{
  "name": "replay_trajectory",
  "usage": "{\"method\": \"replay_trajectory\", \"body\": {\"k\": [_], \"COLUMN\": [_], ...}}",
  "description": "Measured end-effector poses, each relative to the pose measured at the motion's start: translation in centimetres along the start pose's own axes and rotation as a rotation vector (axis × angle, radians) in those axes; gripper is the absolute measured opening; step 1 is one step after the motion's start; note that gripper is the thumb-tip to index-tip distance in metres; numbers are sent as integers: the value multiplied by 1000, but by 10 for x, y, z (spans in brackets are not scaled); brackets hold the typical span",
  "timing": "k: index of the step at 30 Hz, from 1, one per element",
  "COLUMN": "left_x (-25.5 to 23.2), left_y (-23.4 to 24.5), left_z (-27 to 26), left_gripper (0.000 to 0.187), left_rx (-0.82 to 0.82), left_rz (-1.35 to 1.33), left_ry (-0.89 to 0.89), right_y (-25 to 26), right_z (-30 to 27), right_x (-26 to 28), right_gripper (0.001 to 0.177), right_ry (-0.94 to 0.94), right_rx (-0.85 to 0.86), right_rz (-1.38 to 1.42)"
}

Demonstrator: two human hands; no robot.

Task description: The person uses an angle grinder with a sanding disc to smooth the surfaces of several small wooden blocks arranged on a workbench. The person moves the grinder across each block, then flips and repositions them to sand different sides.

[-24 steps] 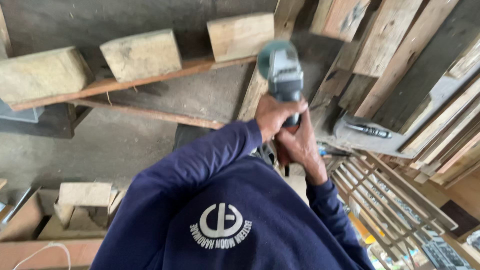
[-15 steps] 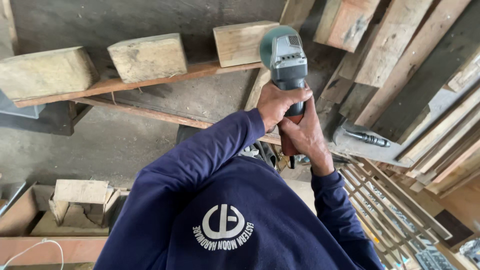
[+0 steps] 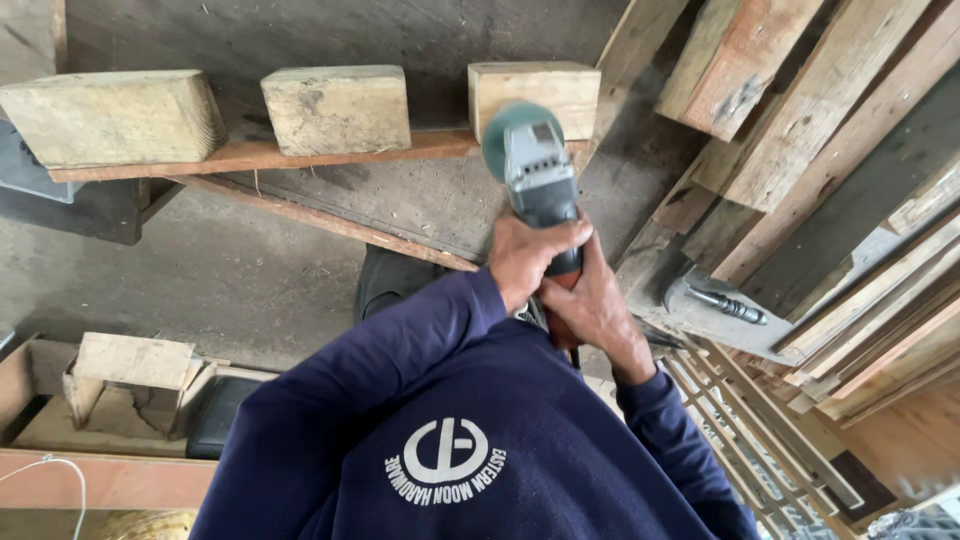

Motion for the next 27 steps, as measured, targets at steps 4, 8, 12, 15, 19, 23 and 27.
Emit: {"method": "replay_trajectory", "body": {"k": [4,8,12,15,19,23,27], "left_x": [1,-6,-5,11,9,27,4], "left_y": [2,-8,-1,0,-12,-15,-4], "left_z": [9,19,20,17,34,34,43], "left_gripper": [25,29,28,27,37,38,36], "left_rx": [30,51,27,107,168,240,253], "left_rz": [1,49,108,58,55,86,73], "left_ry": [99,56,18,137,64,154,43], "right_y": [-5,0,-5,-8,4,8,2], "right_z": [6,10,7,1,6,-4,15], "right_x": [-4,1,-2,-16,-11,-12,8], "right_gripper": [91,88,89,74,81,88,101], "right_ry": [-89,-62,-36,-146,-85,-124,-27], "right_rx": [19,-12,-27,-26,-91,-212,-159], "right_rz": [152,223,248,314,205,150,107]}}
Point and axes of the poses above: each hand's wrist, its own z-axis towards the middle knuckle, its own y-axis out of the back of the hand, x = y × z, the point moved 7 cm from there along z, towards the middle knuckle, and after that the axes turned 10 degrees about -z, right-handed, at the moved point
